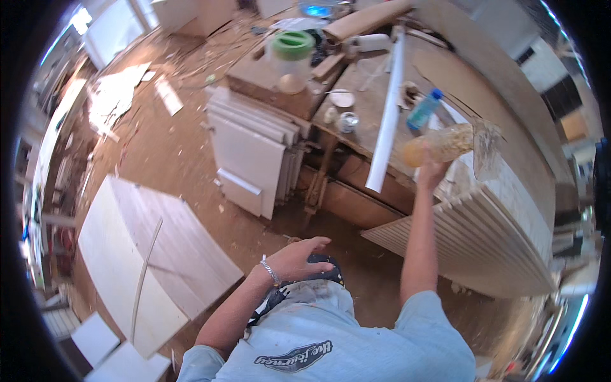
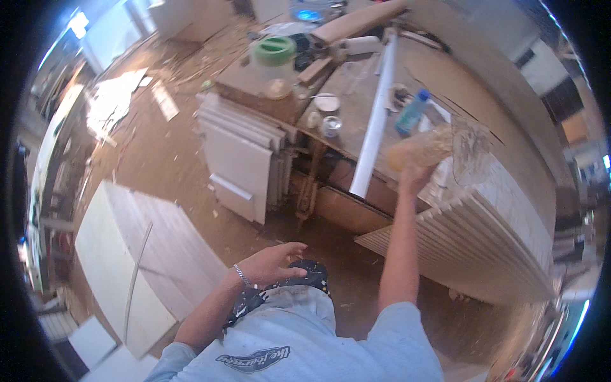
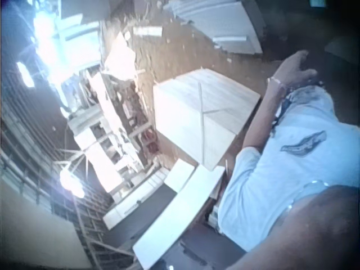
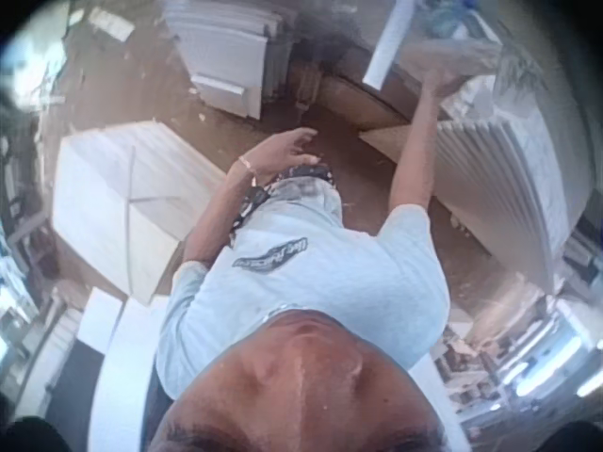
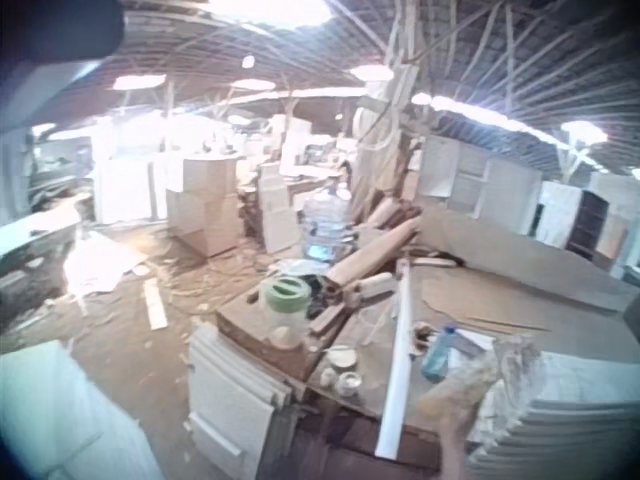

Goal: The person moves a wooden cabinet, hammers a nail into a board on a workbench, and picks up wood scraps from the floor.

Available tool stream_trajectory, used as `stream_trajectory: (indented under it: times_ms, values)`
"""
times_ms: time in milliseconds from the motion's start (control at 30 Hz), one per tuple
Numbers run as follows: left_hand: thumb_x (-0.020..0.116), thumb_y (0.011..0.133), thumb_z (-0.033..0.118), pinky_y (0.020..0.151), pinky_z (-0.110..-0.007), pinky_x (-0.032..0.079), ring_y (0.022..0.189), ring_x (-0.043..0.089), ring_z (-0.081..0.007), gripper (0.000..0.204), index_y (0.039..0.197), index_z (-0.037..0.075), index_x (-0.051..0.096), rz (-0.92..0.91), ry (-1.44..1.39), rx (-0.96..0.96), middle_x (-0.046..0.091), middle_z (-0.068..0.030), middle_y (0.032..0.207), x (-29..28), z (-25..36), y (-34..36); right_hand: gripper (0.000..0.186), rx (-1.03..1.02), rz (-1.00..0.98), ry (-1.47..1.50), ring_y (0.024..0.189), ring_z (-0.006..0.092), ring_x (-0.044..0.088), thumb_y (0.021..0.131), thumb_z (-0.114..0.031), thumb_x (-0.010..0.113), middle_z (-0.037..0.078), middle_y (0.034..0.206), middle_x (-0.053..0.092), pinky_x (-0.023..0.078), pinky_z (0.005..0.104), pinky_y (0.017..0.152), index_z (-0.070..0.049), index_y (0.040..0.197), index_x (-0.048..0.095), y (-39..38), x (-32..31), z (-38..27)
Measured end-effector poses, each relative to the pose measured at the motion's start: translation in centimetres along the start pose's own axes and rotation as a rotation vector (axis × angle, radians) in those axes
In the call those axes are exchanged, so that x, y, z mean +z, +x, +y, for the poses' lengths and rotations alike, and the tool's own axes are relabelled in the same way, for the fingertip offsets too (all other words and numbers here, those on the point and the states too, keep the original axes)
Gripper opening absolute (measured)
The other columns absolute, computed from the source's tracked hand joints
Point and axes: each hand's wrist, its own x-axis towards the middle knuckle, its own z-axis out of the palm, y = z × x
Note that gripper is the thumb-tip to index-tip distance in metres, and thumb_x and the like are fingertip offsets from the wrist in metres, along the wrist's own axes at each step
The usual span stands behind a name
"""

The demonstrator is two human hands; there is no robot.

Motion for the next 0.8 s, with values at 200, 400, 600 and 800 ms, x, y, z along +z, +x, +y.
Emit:
stream_trajectory:
  times_ms: [200, 400, 600, 800]
  values:
    - [0.068, 0.095, 0.037, 0.110, -0.040, 0.043, 0.129, 0.057, -0.0294, 0.063, 0.143, 0.001, 0.048, 0.390, -0.208, -0.452, 0.060, -0.0201, 0.138, -1.7, -10.1, -9.4, 0.099, 0.307, -0.065, -0.429, 0.122, 0.0390, 0.060, 0.073, -0.058, 0.084, 0.022, 0.136, 0.061, 0.048, 0.0462, 0.105, 0.000, 0.142, 0.046, 1.8, 5.3, 11.1]
    - [0.061, 0.100, 0.034, 0.100, -0.038, 0.048, 0.118, 0.062, -0.0221, 0.040, 0.123, 0.000, 0.062, 0.796, -0.531, -0.467, 0.068, -0.0134, 0.113, -1.7, -9.3, -20.8, 0.078, 0.188, -0.158, -0.468, 0.108, 0.0417, 0.066, 0.078, -0.051, 0.083, 0.029, 0.122, 0.064, 0.055, 0.0516, 0.088, 0.007, 0.124, 0.057, 2.2, 3.7, 14.2]
    - [0.054, 0.104, 0.027, 0.079, -0.029, 0.051, 0.088, 0.064, -0.0149, 0.035, 0.082, 0.001, 0.063, 1.117, -0.658, -0.386, 0.067, -0.0066, 0.089, 3.7, -7.2, -33.2, 0.035, 0.013, -0.069, -0.325, 0.088, 0.0443, 0.067, 0.089, -0.020, 0.068, 0.028, 0.097, 0.068, 0.056, 0.0503, 0.077, 0.008, 0.107, 0.059, -13.6, 2.5, 10.0]
    - [0.069, 0.096, 0.020, 0.078, -0.037, 0.052, 0.087, 0.068, -0.0256, 0.023, 0.082, 0.003, 0.071, 1.466, -0.698, 0.747, 0.068, -0.0078, 0.088, 14.3, -4.0, -47.3, 0.010, -0.283, -1.353, 0.165, 0.079, 0.0247, 0.062, 0.094, -0.010, 0.063, 0.013, 0.086, 0.063, 0.051, 0.0366, 0.074, 0.000, 0.093, 0.062, -50.1, -3.4, -17.1]
